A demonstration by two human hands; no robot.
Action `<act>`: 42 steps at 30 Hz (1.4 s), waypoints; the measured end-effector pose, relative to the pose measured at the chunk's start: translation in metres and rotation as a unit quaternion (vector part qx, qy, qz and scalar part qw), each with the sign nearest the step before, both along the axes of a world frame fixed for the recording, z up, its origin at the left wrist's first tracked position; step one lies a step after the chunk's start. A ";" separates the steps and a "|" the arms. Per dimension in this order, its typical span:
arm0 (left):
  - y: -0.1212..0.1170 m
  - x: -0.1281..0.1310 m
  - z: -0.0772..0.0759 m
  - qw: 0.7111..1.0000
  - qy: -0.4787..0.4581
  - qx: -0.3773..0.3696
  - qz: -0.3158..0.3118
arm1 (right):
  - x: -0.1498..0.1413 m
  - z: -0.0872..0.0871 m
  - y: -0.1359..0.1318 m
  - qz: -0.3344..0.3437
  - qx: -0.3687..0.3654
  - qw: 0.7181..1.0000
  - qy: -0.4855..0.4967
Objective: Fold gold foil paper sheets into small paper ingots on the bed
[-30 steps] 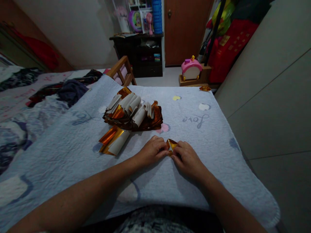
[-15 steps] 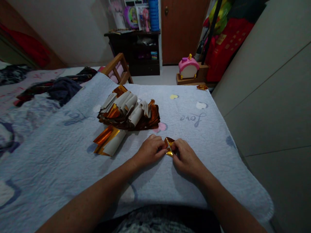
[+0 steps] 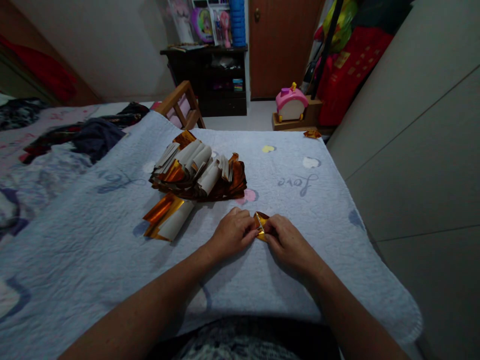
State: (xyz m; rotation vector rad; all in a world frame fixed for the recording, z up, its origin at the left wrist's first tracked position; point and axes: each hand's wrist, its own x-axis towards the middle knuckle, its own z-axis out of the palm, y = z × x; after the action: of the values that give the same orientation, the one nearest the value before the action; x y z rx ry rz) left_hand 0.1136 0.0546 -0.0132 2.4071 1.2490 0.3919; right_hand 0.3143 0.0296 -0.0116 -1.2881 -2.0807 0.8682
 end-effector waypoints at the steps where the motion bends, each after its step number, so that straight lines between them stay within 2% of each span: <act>1: 0.000 0.000 0.000 1.000 0.001 0.001 0.001 | -0.001 0.000 0.000 0.000 0.003 1.000 -0.001; 28: -0.002 0.004 0.000 1.000 0.016 0.014 0.011 | -0.008 -0.002 -0.003 -0.013 0.067 0.996 -0.052; 42: -0.003 0.004 0.000 0.999 0.023 0.017 0.015 | -0.002 -0.003 0.001 -0.009 0.004 1.000 -0.021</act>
State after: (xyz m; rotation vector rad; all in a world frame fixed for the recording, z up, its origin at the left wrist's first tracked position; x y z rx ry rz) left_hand 0.1179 0.0514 -0.0136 2.4420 1.3090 0.3724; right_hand 0.3123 0.0307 -0.0142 -1.3286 -2.0998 0.8304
